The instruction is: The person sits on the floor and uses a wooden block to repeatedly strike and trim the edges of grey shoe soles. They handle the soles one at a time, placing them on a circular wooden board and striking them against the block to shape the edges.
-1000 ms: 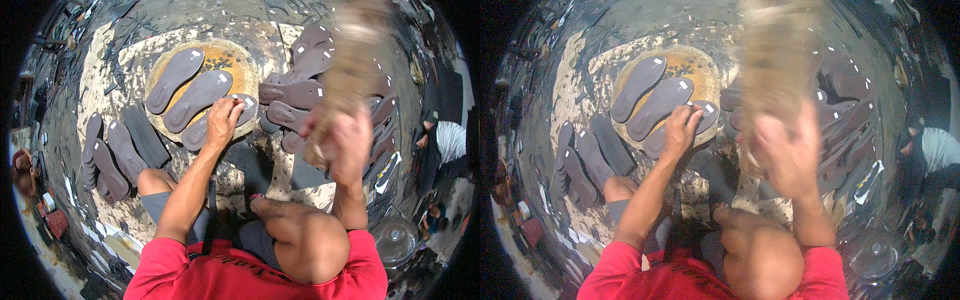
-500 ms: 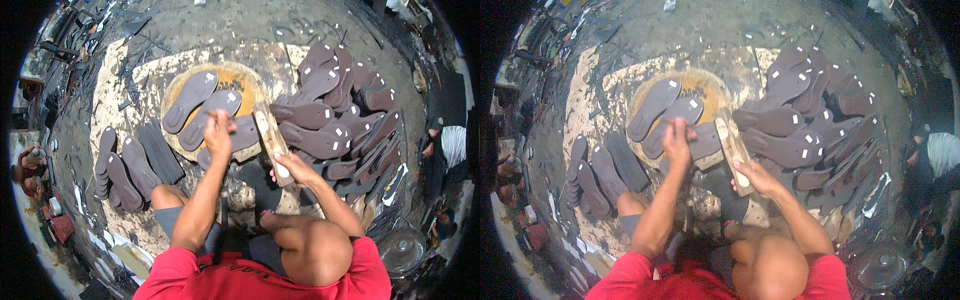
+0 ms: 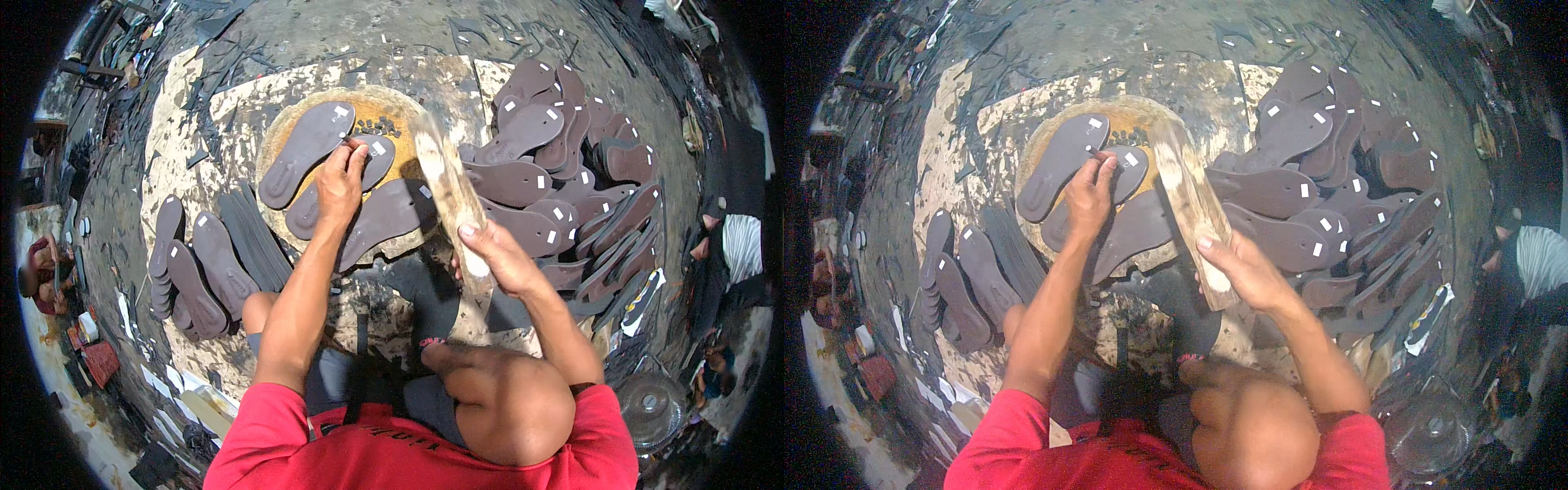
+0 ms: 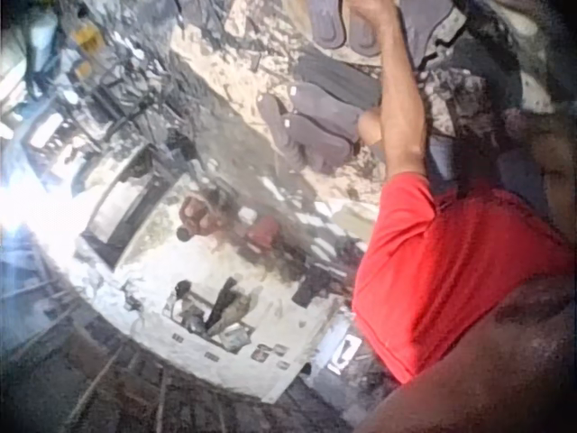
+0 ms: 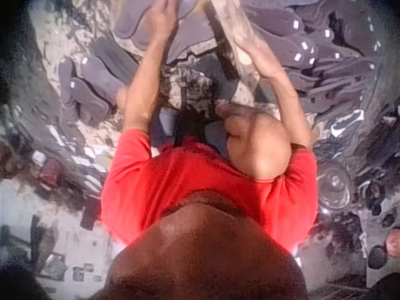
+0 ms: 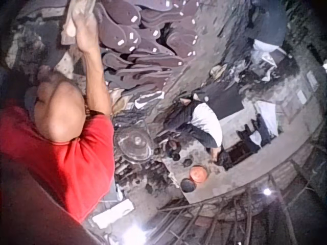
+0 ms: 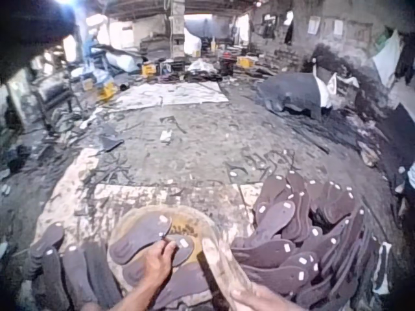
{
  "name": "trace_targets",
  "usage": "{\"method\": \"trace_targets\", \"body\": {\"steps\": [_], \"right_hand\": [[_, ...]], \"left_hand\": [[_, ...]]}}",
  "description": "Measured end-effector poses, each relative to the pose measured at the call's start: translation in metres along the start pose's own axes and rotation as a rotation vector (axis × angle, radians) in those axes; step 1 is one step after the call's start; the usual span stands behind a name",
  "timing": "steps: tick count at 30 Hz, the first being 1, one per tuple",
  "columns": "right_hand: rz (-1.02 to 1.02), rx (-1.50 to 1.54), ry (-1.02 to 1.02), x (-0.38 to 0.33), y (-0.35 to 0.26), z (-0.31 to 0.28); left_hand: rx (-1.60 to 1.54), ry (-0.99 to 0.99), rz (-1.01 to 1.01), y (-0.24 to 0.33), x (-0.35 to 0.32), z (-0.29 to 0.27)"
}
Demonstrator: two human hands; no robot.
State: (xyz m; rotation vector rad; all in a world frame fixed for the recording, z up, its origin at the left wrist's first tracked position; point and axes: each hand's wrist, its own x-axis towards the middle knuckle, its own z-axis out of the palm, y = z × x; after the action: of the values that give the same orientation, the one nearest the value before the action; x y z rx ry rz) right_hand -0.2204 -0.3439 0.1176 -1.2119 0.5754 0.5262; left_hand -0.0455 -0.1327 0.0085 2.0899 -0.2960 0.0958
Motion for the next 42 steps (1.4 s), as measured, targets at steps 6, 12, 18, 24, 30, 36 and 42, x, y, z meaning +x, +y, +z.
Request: {"method": "trace_targets", "body": {"steps": [6,12,18,24,30,36,42], "right_hand": [[-0.829,-0.211,0.322,-0.034,-0.106,0.031],[-0.304,-1.159,0.112,0.047,-0.053,0.038],[-0.003,-0.347,-0.154,0.098,0.024,-0.019],[0.092,-0.256,-0.12,0.103,0.03,-0.007],[0.071,-0.144,-0.164,0.091,0.017,-0.006],[-0.148,-0.175,-0.123,0.059,-0.101,0.019],[-1.118,-0.217,0.187,0.041,-0.169,0.086]], "left_hand": [[0.023,0.01,0.137,-0.004,-0.006,0.006],[0.22,0.031,0.363,-0.019,-0.011,0.009],[0.037,0.023,0.136,-0.001,-0.018,0.001],[-0.522,0.286,-0.293,-0.019,0.056,-0.021],[-0.176,0.069,-0.232,-0.058,0.076,-0.017],[-0.04,0.111,-0.09,-0.05,0.066,-0.018],[0.067,0.153,0.156,-0.06,0.061,-0.016]]}}
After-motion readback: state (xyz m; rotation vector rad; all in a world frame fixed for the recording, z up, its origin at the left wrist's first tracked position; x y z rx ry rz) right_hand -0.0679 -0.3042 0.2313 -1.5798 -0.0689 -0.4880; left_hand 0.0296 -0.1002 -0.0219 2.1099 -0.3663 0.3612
